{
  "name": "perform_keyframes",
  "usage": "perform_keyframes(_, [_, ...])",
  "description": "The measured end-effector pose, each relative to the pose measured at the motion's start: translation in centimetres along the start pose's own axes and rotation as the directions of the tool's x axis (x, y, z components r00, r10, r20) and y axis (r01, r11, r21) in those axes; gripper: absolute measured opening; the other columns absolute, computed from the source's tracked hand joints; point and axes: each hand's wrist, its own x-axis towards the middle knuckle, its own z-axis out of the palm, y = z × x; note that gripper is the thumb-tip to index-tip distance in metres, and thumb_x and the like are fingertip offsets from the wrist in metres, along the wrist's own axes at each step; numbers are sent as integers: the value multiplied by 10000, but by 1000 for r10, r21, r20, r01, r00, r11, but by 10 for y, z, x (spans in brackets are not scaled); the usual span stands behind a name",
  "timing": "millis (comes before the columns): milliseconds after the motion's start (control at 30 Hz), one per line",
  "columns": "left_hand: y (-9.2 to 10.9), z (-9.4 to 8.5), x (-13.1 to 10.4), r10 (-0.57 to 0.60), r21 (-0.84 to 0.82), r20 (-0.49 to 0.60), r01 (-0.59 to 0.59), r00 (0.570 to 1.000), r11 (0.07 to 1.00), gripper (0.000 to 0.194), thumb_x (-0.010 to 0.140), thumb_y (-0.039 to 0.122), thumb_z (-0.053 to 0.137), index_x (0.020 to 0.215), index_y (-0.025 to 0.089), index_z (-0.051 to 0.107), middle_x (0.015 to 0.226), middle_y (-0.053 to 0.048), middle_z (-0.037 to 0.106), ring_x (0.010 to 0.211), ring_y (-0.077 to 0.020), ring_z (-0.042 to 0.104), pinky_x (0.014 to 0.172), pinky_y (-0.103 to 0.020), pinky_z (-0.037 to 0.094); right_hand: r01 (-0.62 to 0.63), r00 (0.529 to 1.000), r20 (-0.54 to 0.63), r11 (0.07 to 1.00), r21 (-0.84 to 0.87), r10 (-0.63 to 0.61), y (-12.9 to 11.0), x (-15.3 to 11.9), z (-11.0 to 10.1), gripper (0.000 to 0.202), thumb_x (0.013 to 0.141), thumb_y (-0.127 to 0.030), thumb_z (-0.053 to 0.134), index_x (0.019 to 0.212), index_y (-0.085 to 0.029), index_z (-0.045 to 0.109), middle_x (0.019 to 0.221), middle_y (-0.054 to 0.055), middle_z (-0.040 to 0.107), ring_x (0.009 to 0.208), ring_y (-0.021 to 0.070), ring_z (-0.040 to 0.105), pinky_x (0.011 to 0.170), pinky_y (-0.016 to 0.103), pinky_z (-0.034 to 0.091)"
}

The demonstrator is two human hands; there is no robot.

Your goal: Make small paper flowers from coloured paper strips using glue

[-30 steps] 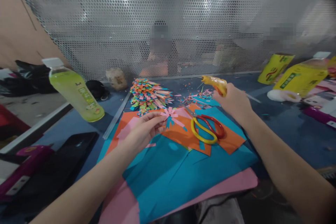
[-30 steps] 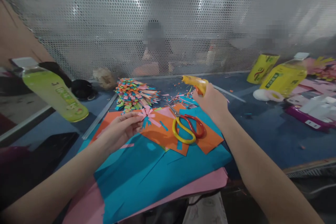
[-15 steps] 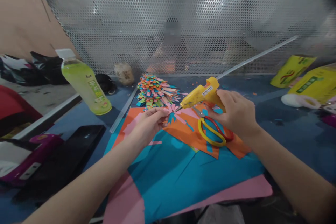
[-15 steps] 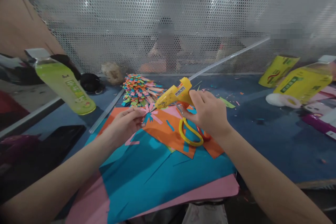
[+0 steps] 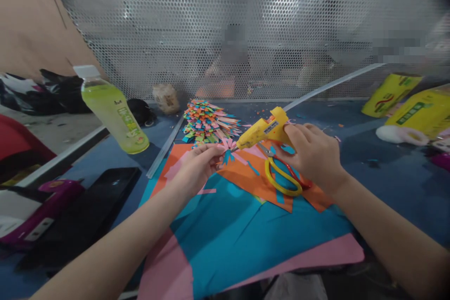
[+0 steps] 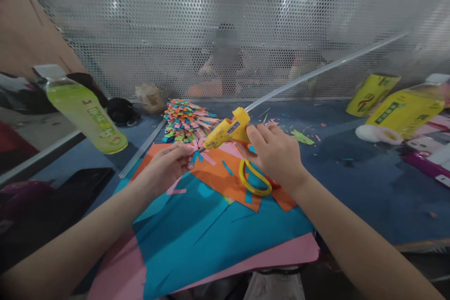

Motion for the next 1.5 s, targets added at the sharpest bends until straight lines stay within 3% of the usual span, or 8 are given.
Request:
perform_keyframes(167, [-1, -1, -1, -2, -10, 3, 2, 1000, 1000, 162, 564, 207, 724, 630, 135, 595, 523, 37, 498, 495, -56, 465, 506, -195, 422, 21, 999, -29, 1000, 1, -21, 0, 0, -1, 243, 800, -335, 455, 947, -150, 512, 733, 54, 611, 714, 187, 530, 586, 264, 375])
perform_keyframes(367, [-2, -2, 1, -4, 2, 2, 4, 1000, 1000, 170, 560, 217, 727, 628, 136, 594, 526, 29, 517, 498, -62, 477, 503, -196, 414, -8, 999, 32, 1000, 14, 8, 0, 0, -2, 256, 822, -333, 414, 977, -157, 518, 773, 74, 612, 745, 196, 532, 584, 268, 375])
perform_keyframes(833, [-1, -3, 3, 17, 8, -1, -17, 1000, 1000, 150, 565, 198, 705, 637, 122, 597, 539, 27, 532, 490, -57, 485, 500, -190, 386, 4, 1000, -6, 999, 43, -3, 0, 0, -4, 255, 825, -342, 419, 953, -155, 537, 752, 72, 610, 744, 191, 526, 564, 266, 374])
perform_keyframes(1233, [-4, -1, 3, 12, 14, -22, -12, 1000, 1000, 165, 564, 216, 717, 639, 125, 602, 526, 37, 513, 483, -51, 461, 496, -193, 390, 21, 999, -31, 999, -47, -22, -2, 0, -6, 232, 821, -346, 431, 932, -172, 536, 775, 52, 624, 705, 173, 519, 548, 257, 349])
perform_keyframes(1500, [1, -5, 4, 95, -63, -37, -97, 995, 993, 138, 571, 182, 701, 637, 111, 603, 559, 16, 555, 539, -62, 508, 508, -187, 386, 39, 998, -55, 999, -22, -40, 1, 1, -5, 228, 819, -325, 439, 936, -152, 530, 753, 58, 608, 716, 177, 503, 572, 259, 346])
